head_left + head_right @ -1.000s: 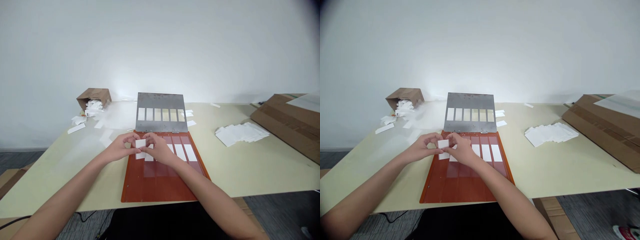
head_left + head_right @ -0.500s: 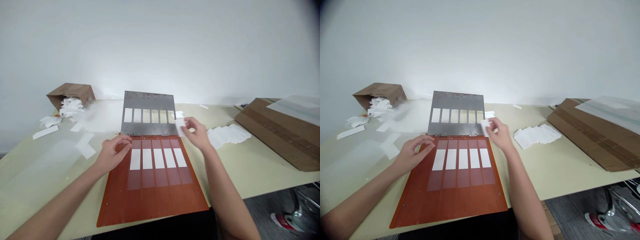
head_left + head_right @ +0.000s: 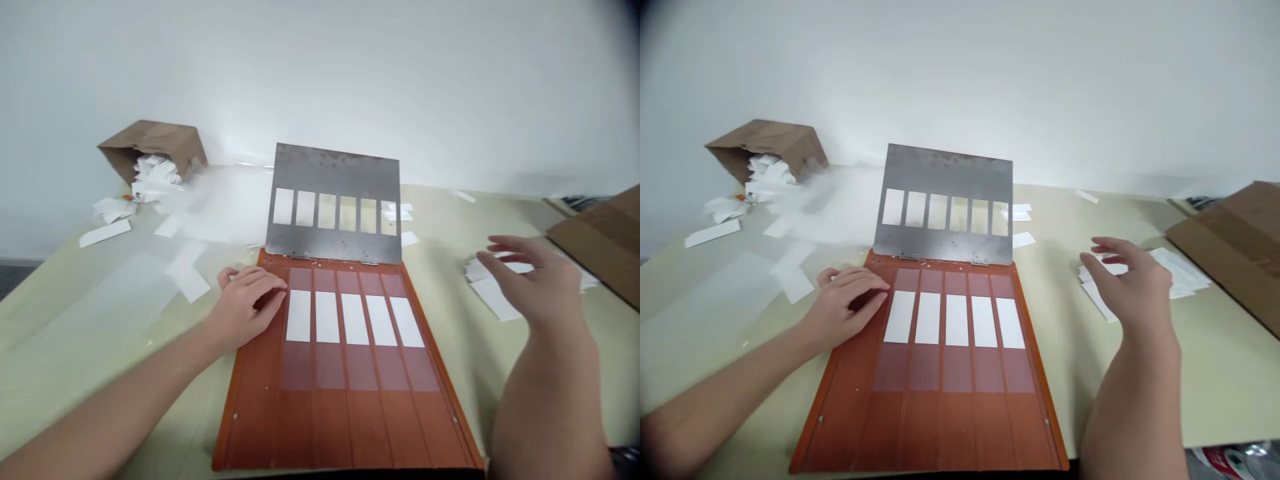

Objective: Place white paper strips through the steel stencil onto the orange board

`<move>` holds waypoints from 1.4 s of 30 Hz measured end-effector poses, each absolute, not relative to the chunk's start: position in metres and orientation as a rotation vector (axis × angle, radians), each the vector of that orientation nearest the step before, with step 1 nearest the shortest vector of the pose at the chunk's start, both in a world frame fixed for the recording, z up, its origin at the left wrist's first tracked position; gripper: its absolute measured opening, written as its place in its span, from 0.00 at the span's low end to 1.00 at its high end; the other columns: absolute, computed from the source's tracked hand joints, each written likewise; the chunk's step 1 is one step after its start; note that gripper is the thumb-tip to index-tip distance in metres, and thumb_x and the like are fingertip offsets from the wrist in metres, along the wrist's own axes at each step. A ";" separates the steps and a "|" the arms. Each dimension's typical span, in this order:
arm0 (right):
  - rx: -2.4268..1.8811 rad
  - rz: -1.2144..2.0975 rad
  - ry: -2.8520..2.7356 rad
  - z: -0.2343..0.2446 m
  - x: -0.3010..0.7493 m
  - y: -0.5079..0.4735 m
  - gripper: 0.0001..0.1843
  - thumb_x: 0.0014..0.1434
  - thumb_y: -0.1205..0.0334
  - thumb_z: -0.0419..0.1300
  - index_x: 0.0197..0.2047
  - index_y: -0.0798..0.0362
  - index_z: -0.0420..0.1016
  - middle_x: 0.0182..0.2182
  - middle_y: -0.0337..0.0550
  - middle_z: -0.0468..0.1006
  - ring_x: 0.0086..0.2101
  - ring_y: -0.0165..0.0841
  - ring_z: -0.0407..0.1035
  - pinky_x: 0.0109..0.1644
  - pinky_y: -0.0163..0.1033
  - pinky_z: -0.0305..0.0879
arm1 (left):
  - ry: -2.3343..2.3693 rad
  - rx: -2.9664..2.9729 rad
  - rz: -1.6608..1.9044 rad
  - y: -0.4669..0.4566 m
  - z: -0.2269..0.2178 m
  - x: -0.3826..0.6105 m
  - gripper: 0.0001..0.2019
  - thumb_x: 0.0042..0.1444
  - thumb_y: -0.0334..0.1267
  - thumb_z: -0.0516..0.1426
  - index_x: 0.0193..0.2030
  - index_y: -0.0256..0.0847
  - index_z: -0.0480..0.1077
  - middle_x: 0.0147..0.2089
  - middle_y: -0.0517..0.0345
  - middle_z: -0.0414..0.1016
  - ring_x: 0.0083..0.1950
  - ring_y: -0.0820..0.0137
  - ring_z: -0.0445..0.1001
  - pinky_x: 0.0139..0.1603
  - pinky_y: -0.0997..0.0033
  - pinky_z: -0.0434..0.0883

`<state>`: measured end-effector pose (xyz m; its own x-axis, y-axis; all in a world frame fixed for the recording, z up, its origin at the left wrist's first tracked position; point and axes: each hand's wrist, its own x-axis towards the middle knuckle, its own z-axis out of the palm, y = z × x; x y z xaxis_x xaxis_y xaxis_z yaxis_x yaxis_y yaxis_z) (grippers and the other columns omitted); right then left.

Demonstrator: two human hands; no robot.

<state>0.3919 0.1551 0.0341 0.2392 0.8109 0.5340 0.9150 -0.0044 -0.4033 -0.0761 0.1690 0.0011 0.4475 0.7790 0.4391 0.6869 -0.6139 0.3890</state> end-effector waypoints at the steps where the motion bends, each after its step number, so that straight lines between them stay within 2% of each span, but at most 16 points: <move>1: -1.842 -0.099 -1.552 0.042 0.368 0.158 0.13 0.57 0.47 0.65 0.45 0.36 0.76 0.40 0.49 0.82 0.36 0.43 0.76 0.31 0.47 0.63 | 1.294 2.533 0.893 0.169 0.001 -0.076 0.07 0.65 0.34 0.52 0.39 0.45 0.71 0.39 0.63 0.82 0.46 0.65 0.78 0.51 0.55 0.51; 3: -1.706 0.010 -1.700 0.059 0.313 0.161 0.14 0.60 0.46 0.63 0.47 0.39 0.76 0.42 0.48 0.81 0.41 0.42 0.76 0.32 0.44 0.66 | 1.295 2.516 0.893 0.169 -0.001 -0.077 0.06 0.64 0.33 0.53 0.39 0.45 0.71 0.39 0.63 0.82 0.46 0.66 0.78 0.50 0.55 0.52; 5: -1.441 0.061 -1.953 0.070 0.256 0.162 0.13 0.61 0.47 0.62 0.43 0.44 0.77 0.39 0.44 0.82 0.39 0.40 0.76 0.43 0.47 0.69 | 1.296 2.493 0.898 0.168 -0.002 -0.077 0.07 0.63 0.33 0.53 0.39 0.45 0.71 0.39 0.63 0.82 0.45 0.65 0.78 0.50 0.55 0.52; 8: -1.288 0.214 -2.370 0.068 0.192 0.159 0.11 0.67 0.52 0.56 0.47 0.44 0.76 0.42 0.42 0.82 0.43 0.39 0.76 0.56 0.55 0.60 | 1.292 2.476 0.915 0.168 -0.002 -0.077 0.07 0.62 0.33 0.52 0.38 0.45 0.71 0.38 0.63 0.82 0.45 0.65 0.78 0.50 0.55 0.52; 9: -1.245 0.248 -2.448 0.063 0.178 0.158 0.10 0.66 0.54 0.57 0.47 0.44 0.76 0.42 0.41 0.83 0.44 0.39 0.76 0.58 0.56 0.57 | 1.290 2.477 0.921 0.168 -0.002 -0.078 0.07 0.62 0.33 0.52 0.38 0.45 0.71 0.38 0.63 0.82 0.45 0.65 0.78 0.50 0.55 0.52; 11: -1.199 0.292 -2.523 0.052 0.161 0.156 0.13 0.63 0.53 0.60 0.50 0.45 0.75 0.45 0.41 0.82 0.48 0.42 0.74 0.59 0.57 0.53 | 1.288 2.487 0.919 0.168 -0.002 -0.078 0.07 0.61 0.32 0.53 0.38 0.45 0.72 0.39 0.62 0.82 0.46 0.64 0.78 0.50 0.54 0.52; 15: -1.204 0.252 -2.536 0.034 0.155 0.154 0.24 0.56 0.42 0.64 0.50 0.47 0.73 0.50 0.45 0.81 0.53 0.49 0.70 0.59 0.58 0.48 | 1.277 2.509 0.889 0.168 -0.002 -0.077 0.08 0.60 0.32 0.53 0.39 0.46 0.73 0.42 0.62 0.83 0.48 0.61 0.78 0.51 0.51 0.53; 18: -1.214 0.223 -2.538 0.029 0.157 0.156 0.29 0.52 0.36 0.65 0.49 0.47 0.74 0.51 0.44 0.81 0.52 0.50 0.69 0.60 0.59 0.46 | 1.263 2.528 0.869 0.170 -0.002 -0.076 0.09 0.60 0.33 0.53 0.39 0.47 0.75 0.44 0.61 0.84 0.52 0.58 0.77 0.54 0.48 0.54; 27: -1.163 0.165 -2.585 0.025 0.159 0.155 0.27 0.52 0.33 0.65 0.45 0.44 0.78 0.49 0.41 0.82 0.51 0.50 0.69 0.62 0.64 0.41 | 1.227 2.558 0.848 0.170 -0.005 -0.077 0.13 0.62 0.32 0.52 0.40 0.50 0.78 0.48 0.63 0.83 0.60 0.55 0.74 0.60 0.44 0.52; 36: -1.132 0.125 -2.624 0.026 0.159 0.153 0.20 0.56 0.38 0.65 0.41 0.43 0.79 0.50 0.40 0.82 0.53 0.52 0.69 0.61 0.66 0.40 | 1.140 2.695 0.758 0.171 -0.001 -0.080 0.14 0.64 0.31 0.50 0.42 0.49 0.77 0.49 0.62 0.83 0.63 0.54 0.71 0.63 0.42 0.47; 39: -1.113 0.107 -2.630 0.027 0.159 0.152 0.18 0.56 0.40 0.65 0.41 0.44 0.79 0.49 0.41 0.82 0.53 0.53 0.69 0.62 0.67 0.40 | 1.099 2.729 0.750 0.172 -0.001 -0.080 0.14 0.65 0.30 0.49 0.44 0.48 0.75 0.50 0.63 0.83 0.64 0.56 0.71 0.63 0.45 0.47; 42: -1.094 0.100 -2.630 0.028 0.158 0.151 0.16 0.57 0.42 0.64 0.40 0.45 0.79 0.48 0.41 0.83 0.53 0.52 0.69 0.63 0.66 0.41 | 1.096 2.748 0.716 0.172 0.000 -0.079 0.16 0.64 0.28 0.49 0.51 0.48 0.71 0.50 0.63 0.83 0.64 0.58 0.72 0.64 0.47 0.47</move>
<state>0.1584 0.1512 0.0280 -0.6694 0.7036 0.2386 0.6834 0.7091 -0.1737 -0.0795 0.1716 -0.0003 0.6310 0.6716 0.3884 0.6257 -0.7365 0.2571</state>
